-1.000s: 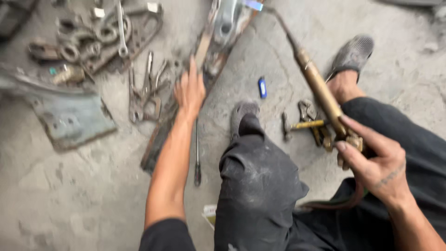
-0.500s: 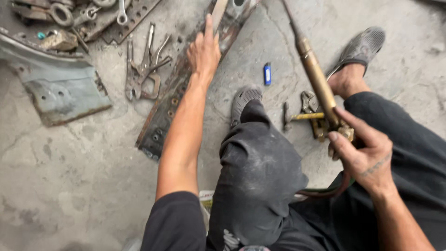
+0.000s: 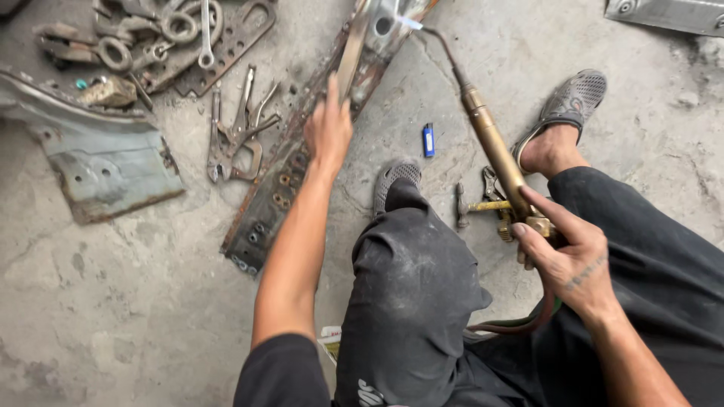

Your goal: The person sits on the floor of a repair shop holding a rusty car frame rail and uses a gas torch to heat and burn residue from its surface. They scrape the heated areas with a flat metal bar and a wire brush, working along the rail section by section.

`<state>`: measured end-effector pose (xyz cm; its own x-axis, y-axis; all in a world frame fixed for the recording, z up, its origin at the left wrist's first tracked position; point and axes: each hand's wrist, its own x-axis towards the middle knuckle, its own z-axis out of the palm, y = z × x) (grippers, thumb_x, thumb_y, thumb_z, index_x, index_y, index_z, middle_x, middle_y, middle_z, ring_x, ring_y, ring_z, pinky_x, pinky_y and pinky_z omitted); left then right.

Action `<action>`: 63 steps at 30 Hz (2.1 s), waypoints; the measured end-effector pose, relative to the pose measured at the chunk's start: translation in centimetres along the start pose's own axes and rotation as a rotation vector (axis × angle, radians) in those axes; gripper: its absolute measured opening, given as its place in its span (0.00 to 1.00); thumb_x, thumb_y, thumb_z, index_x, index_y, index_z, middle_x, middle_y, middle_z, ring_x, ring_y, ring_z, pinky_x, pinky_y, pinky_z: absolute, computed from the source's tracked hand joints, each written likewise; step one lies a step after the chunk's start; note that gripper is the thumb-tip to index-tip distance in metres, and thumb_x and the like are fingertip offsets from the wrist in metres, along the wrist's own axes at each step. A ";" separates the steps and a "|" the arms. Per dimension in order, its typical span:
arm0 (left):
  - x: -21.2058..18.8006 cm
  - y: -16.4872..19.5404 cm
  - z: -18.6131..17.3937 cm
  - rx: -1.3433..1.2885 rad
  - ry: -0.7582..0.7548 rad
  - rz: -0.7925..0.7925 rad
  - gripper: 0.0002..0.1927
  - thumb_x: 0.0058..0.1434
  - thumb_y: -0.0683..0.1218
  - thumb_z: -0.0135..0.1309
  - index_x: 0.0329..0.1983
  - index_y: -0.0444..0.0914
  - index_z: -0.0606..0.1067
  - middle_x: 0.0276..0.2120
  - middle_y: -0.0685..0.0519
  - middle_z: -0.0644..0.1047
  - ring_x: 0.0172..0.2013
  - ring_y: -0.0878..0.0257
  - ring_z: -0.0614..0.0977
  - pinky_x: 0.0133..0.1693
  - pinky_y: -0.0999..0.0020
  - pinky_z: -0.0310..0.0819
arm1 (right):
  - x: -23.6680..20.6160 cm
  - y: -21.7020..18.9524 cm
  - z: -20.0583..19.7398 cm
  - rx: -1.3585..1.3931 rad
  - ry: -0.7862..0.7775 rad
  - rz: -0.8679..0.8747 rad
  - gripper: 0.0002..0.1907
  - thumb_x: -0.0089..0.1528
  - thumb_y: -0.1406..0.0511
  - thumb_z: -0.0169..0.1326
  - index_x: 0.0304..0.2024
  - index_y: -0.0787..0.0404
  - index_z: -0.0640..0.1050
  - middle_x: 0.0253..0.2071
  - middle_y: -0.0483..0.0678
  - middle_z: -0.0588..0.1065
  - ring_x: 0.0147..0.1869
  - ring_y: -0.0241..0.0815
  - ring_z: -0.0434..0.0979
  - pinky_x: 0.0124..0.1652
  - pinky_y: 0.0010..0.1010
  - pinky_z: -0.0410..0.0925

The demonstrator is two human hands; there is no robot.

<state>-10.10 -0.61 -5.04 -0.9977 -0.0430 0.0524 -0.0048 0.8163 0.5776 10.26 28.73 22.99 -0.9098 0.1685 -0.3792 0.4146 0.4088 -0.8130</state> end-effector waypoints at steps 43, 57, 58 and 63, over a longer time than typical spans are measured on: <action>-12.0 -1.3 -5.2 -0.237 -0.020 -0.213 0.30 0.67 0.49 0.55 0.72 0.42 0.65 0.47 0.35 0.80 0.44 0.39 0.83 0.46 0.50 0.75 | 10.0 -0.4 9.4 -0.051 -0.149 0.036 0.26 0.65 0.62 0.58 0.65 0.59 0.74 0.32 0.44 0.80 0.27 0.29 0.73 0.28 0.25 0.69; 6.7 2.8 1.9 0.048 0.092 0.058 0.35 0.70 0.53 0.52 0.69 0.62 0.43 0.36 0.45 0.79 0.35 0.43 0.83 0.34 0.46 0.77 | 2.8 0.2 2.4 0.178 0.114 -0.016 0.25 0.68 0.73 0.56 0.68 0.67 0.73 0.40 0.49 0.78 0.35 0.33 0.77 0.35 0.23 0.72; 7.0 2.8 1.7 0.087 0.185 0.140 0.37 0.71 0.53 0.51 0.65 0.66 0.37 0.36 0.46 0.79 0.35 0.42 0.83 0.35 0.45 0.77 | 2.1 -0.1 1.4 0.110 0.145 -0.001 0.25 0.68 0.74 0.56 0.69 0.69 0.73 0.41 0.50 0.77 0.36 0.34 0.76 0.35 0.25 0.71; -3.1 -3.3 -3.4 0.098 -0.090 0.034 0.35 0.72 0.51 0.54 0.79 0.53 0.54 0.32 0.47 0.77 0.22 0.54 0.80 0.24 0.58 0.75 | -0.5 -1.0 -2.3 0.144 0.271 -0.042 0.26 0.68 0.76 0.54 0.70 0.72 0.72 0.38 0.53 0.77 0.34 0.39 0.79 0.36 0.29 0.74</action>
<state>-6.76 -5.11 -4.32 -0.9994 0.0338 -0.0049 0.0270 0.8689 0.4942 10.25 30.31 24.97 -0.8899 0.3952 -0.2278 0.3569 0.2923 -0.8872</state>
